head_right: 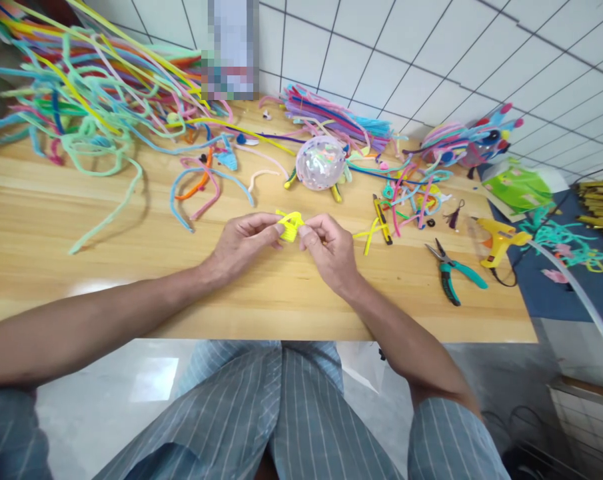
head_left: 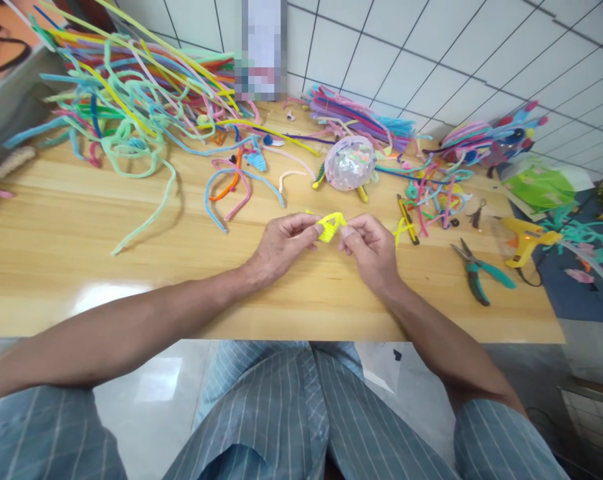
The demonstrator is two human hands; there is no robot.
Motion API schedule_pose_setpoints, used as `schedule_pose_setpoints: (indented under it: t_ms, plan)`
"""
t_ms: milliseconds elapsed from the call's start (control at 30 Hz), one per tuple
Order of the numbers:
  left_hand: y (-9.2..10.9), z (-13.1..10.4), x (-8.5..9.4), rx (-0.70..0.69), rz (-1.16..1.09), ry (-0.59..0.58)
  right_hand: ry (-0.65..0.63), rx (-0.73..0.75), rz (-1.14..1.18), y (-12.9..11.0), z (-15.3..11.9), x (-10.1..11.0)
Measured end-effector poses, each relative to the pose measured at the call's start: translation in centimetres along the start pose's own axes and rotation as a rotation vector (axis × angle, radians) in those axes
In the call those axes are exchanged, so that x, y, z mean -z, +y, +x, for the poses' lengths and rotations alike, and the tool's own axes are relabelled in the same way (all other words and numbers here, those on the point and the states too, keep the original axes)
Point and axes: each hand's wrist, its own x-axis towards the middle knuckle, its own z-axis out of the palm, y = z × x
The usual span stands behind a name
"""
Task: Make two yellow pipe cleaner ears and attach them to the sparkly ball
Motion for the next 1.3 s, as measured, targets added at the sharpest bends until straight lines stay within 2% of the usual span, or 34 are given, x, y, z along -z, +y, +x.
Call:
schedule_pose_setpoints:
  t_ms: [200,300,367,467,567,1000,1200,1300]
  plan:
    - [-0.2,0.1,-0.1,-0.004,0.015,0.016,0.051,0.176,-0.228,-0.3,0.2,0.0]
    - [-0.4,-0.1,0.1,-0.027,0.053,-0.011,0.059,0.168,-0.242,-0.2,0.2,-0.1]
    - [-0.5,-0.2,0.2,-0.092,0.127,-0.001,0.057,0.121,-0.219,-0.2,0.1,-0.2]
    - [-0.4,-0.3,0.5,-0.277,0.322,0.061,0.045,0.066,-0.186,-0.1,0.0,-0.4]
    - [-0.3,-0.2,0.7,-0.412,0.464,0.078,0.045,0.07,-0.186,-0.1,0.0,-0.4]
    - [-0.5,0.2,1.3,-0.397,0.458,0.009,0.018,0.204,-0.302,0.1,0.4,0.0]
    - [-0.3,0.6,1.6,-0.443,0.548,-0.087,-0.093,0.24,-0.289,0.4,1.5,1.6]
    - [-0.4,0.8,1.7,-0.487,0.554,-0.123,-0.167,0.203,-0.279,0.3,2.1,2.3]
